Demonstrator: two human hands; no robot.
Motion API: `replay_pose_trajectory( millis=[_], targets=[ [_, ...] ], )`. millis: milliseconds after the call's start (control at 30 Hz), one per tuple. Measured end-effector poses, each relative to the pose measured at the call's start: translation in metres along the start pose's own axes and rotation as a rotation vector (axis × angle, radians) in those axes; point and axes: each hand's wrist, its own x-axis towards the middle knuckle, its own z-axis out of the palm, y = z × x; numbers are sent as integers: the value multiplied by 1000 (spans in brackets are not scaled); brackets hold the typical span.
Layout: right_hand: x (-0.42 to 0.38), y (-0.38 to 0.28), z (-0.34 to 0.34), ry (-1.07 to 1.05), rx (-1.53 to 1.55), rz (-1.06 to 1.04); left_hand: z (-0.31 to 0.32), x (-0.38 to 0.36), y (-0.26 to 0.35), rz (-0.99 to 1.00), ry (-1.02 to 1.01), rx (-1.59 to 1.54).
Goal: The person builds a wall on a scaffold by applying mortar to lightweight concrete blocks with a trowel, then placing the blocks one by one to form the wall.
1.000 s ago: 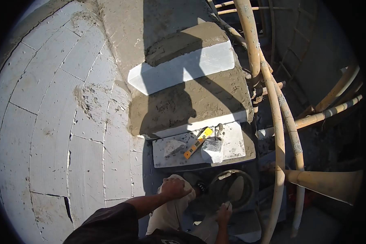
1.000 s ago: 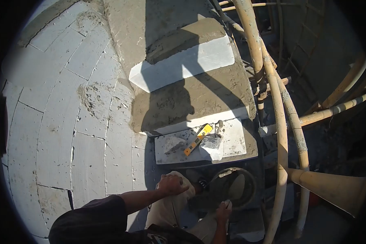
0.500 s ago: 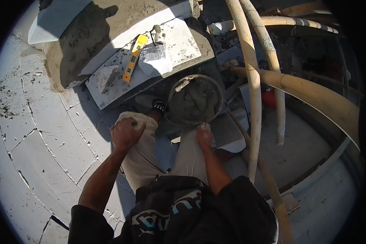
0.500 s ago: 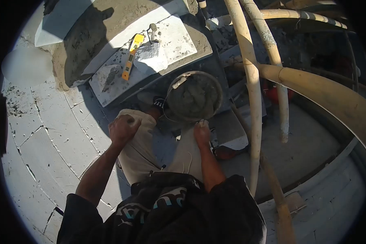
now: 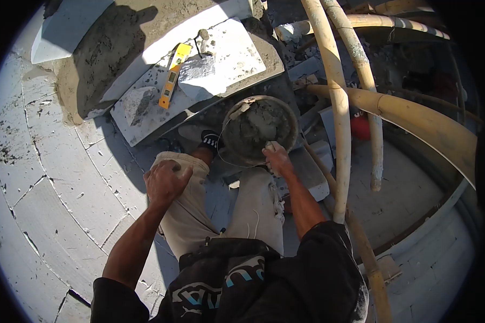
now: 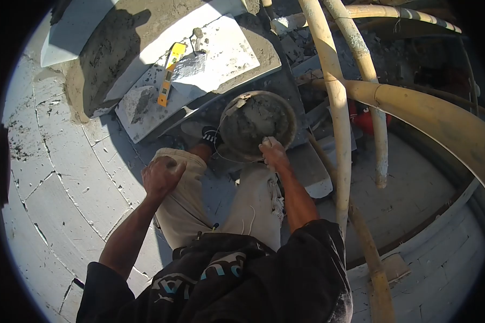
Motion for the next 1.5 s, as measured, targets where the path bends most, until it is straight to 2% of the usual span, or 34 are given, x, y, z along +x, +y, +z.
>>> replay_pose_trajectory(
  millis=[67, 167, 267, 400, 467, 500, 533, 567, 600, 667, 733, 800, 900, 933, 967, 1133, 1233, 1267, 1300, 1333, 1500],
  targets=[
    [6, -4, -6, 6, -137, -85, -1, -6, 7, -10, -20, 12],
    [-10, -27, -17, -22, -226, -22, -4, -4, 9, 2, 13, 33],
    [-12, 0, -28, 8, -305, -195, 1, -6, 6, 9, 19, 5],
    [-46, 0, -46, 110, -439, -433, -6, -7, 9, -16, -19, -36],
    [-89, -39, -56, 0, -409, -188, -16, -11, 9, -3, -38, -65],
    [-94, -40, -63, -1, -469, -190, -19, -14, 9, 9, -18, -76],
    [-123, -71, -62, -30, -473, -41, -23, -15, 6, 7, 18, -88],
    [-117, -54, -74, -19, -506, -162, -17, -14, -2, 11, 55, -95],
    [-129, -61, -80, 39, -684, -430, -19, -12, -5, -20, 7, -113],
    [-155, -89, -91, -16, -768, -292, -17, -12, -13, -15, 40, -175],
    [-205, -148, -78, -100, -697, -137, -28, -14, -16, -68, 48, -199],
    [-226, -190, -68, -138, -819, -113, -30, -12, -18, -87, 3, -233],
    [-246, -245, -46, -207, -887, -140, -23, -8, -28, -129, 63, -281],
    [-262, -273, -26, -213, -866, -121, -8, -1, -33, -117, 185, -248],
    [-271, -299, -7, -222, -840, -102, -8, -1, -35, -133, 192, -266],
    [-263, -420, 61, -361, -836, -179, -16, 5, -51, -183, 115, -369],
    [-259, -498, 106, -471, -623, -217, -21, 13, -64, -206, 87, -410],
    [-263, -527, 125, -425, -675, -285, -22, 16, -67, -209, 89, -421],
    [-268, -559, 144, -492, -622, -269, -22, 18, -70, -211, 96, -422],
    [-266, -588, 163, -447, -598, -238, -22, 21, -73, -211, 102, -422],
    [-272, -726, 266, -325, -910, -476, -32, 42, -88, -198, 89, -436]
  ],
)
